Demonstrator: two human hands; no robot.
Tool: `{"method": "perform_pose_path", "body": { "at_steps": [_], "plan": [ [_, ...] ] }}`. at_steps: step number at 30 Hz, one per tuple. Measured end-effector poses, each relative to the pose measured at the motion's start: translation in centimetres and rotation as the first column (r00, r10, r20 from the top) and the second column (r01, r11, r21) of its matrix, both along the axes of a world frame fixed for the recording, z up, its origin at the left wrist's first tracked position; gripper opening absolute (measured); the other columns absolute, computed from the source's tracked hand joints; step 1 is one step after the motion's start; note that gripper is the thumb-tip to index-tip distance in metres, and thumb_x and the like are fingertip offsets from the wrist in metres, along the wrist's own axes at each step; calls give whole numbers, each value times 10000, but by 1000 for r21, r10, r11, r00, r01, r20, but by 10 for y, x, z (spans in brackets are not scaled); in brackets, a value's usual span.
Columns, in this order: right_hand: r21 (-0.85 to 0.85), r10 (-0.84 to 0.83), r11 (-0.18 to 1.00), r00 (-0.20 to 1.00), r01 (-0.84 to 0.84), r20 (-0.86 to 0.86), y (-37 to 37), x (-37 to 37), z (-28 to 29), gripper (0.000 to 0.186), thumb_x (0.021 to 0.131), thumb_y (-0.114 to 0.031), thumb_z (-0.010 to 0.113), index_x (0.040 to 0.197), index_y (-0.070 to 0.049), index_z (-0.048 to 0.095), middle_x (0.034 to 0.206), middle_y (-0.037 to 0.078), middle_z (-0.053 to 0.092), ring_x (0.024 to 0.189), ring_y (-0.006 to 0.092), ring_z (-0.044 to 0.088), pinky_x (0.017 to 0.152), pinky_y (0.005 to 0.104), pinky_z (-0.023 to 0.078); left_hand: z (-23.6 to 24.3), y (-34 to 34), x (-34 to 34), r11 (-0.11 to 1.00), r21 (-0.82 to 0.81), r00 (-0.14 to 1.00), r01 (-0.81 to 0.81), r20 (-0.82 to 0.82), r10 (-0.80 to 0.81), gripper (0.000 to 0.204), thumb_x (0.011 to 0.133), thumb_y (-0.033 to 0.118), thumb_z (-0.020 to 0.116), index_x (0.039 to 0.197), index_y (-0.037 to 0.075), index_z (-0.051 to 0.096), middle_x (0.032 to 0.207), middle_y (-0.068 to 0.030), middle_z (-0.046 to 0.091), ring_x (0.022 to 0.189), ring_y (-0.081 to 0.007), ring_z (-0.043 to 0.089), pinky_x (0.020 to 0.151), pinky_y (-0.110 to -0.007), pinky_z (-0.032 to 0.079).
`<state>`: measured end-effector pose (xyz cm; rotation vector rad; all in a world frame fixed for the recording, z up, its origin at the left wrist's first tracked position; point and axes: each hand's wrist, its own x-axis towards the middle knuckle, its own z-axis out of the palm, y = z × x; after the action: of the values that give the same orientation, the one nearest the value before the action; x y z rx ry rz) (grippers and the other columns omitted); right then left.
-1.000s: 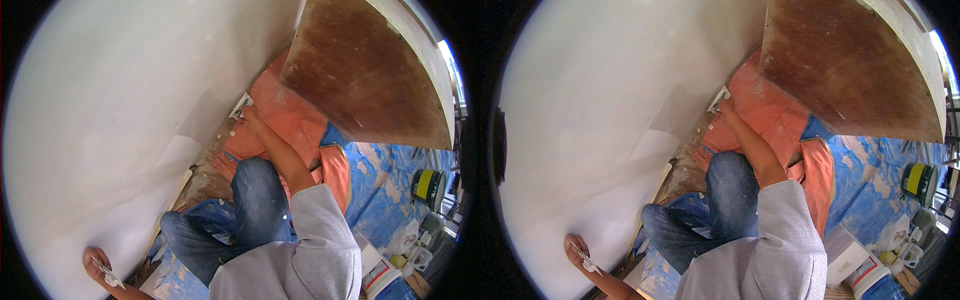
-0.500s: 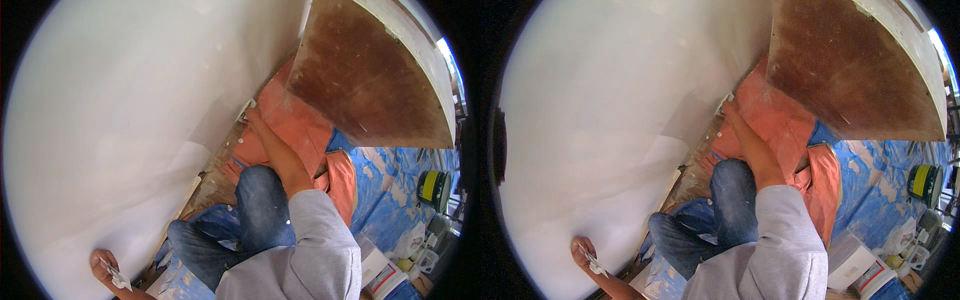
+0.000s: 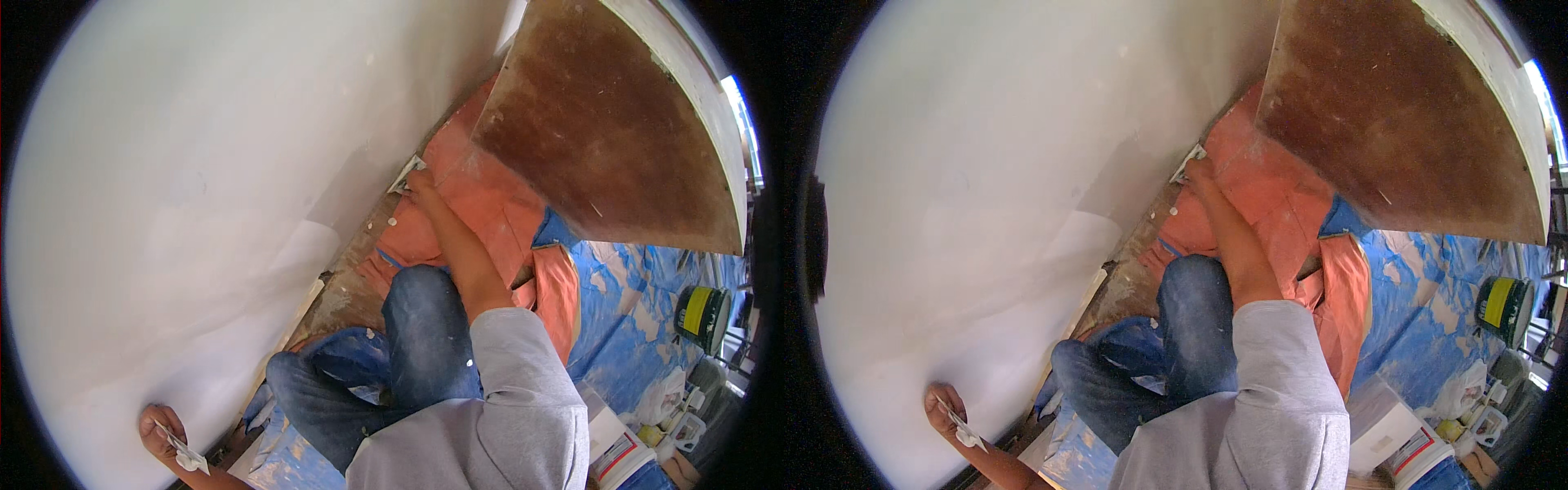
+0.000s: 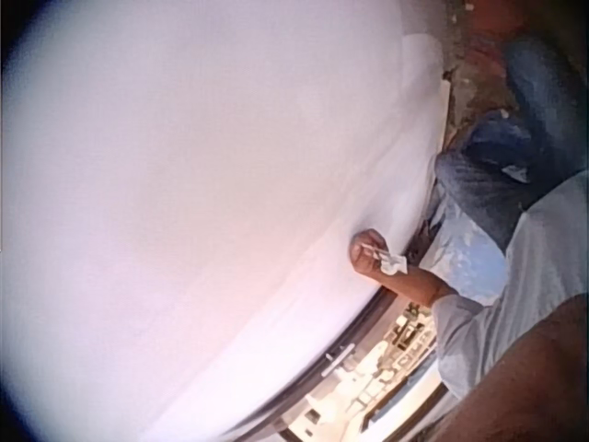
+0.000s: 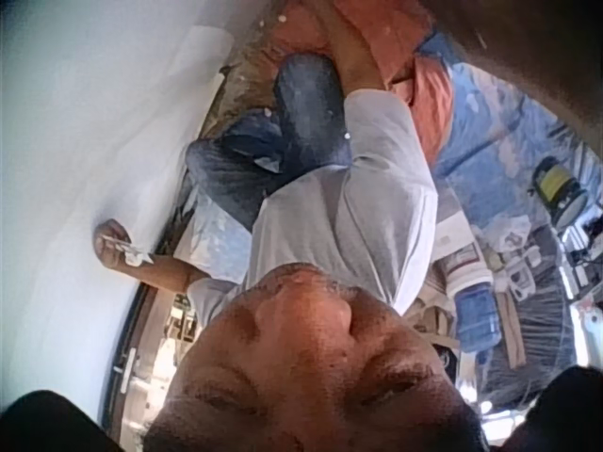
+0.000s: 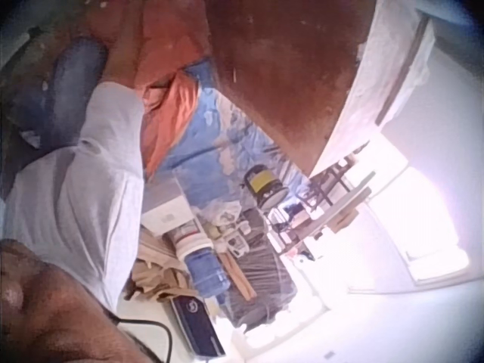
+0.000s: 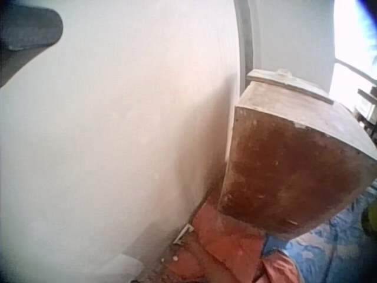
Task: Patching and smoothing a wall using joint compound and putty knives.
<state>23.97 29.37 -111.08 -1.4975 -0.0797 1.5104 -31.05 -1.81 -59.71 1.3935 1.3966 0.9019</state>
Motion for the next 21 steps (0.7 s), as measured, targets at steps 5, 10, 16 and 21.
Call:
{"method": "perform_pose_path", "body": {
  "at_steps": [5,10,16,21],
  "plan": [
    [-57,-67,996,998,67,-2,7,-19,21,170,991,-75,525,1122,-54,632,1063,91,668,880,251,672,658,412,617,7,-6,-2,999,-16,999,-48,-13,48,457,914,431,721,693,123,467,519,-49,462,383,-125,368,343,-261,247],
    [161,-97,982,995,101,-33,-5,-17,67,203,993,-102,525,1156,-47,632,1010,88,682,853,226,673,627,371,598,8,-5,-1,998,-26,998,-65,4,66,448,912,421,710,693,120,462,523,-47,457,393,-131,373,352,-266,248],
    [493,-350,869,752,38,559,-22,-49,177,339,902,-84,550,1214,44,578,1074,208,657,901,393,650,776,471,521,4,-2,3,998,-13,997,-67,34,67,437,909,410,698,693,117,456,528,-45,451,406,-138,379,362,-272,249],
    [653,-441,691,534,-311,721,-94,-88,277,398,889,-94,577,1256,59,561,1045,226,652,902,448,642,834,467,511,-1,-13,-1,988,-28,987,-151,44,152,428,906,400,687,692,115,451,532,-44,446,416,-144,384,371,-278,249]
  ]
}}
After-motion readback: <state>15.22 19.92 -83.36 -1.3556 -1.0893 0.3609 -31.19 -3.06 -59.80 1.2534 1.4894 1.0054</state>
